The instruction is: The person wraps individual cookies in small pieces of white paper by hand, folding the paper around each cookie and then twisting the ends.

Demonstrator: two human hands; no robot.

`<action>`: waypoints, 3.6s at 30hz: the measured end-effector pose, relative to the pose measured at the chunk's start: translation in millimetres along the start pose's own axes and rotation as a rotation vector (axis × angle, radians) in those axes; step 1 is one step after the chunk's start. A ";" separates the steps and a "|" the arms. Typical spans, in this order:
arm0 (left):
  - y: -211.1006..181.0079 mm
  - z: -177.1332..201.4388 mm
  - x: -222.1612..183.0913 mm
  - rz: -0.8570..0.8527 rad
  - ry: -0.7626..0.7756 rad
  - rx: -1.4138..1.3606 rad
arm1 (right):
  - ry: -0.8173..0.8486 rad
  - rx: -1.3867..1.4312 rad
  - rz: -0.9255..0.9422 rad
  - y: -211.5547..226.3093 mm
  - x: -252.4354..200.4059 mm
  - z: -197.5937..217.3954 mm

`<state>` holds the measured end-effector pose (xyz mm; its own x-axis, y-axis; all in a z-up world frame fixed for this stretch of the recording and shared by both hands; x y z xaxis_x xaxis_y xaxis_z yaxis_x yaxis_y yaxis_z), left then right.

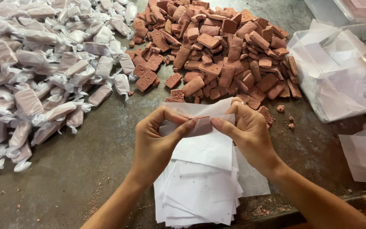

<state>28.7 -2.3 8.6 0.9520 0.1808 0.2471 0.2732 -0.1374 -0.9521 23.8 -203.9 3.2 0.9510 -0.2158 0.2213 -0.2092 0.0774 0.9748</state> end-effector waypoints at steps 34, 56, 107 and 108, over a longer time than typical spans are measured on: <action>-18.9 4.9 -13.7 -0.638 0.363 0.430 | 0.066 0.471 -0.706 -42.8 22.0 24.6; 7.8 20.0 25.1 -0.031 -0.050 0.234 | -0.011 -0.213 -0.029 38.9 44.6 59.7; 24.8 49.1 10.4 -0.500 0.397 1.313 | 0.070 -0.874 0.741 13.7 47.7 123.7; 40.3 59.3 14.0 -0.445 0.391 1.383 | 0.066 -0.941 0.722 21.2 38.9 136.4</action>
<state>44.8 52.5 -37.0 0.8654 -0.3352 0.3725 0.4117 0.8993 -0.1474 25.3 -343.4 36.4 0.6975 0.2199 0.6820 -0.4787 0.8512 0.2151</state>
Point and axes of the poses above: each hand's wrist, its own x-axis towards the middle knuckle, its own z-axis out of the back of the hand, y = z × x, the point moved 3 cm from there along x, towards the middle knuckle, and after that the axes turned 15 degrees about -y, right-handed, at the moved point
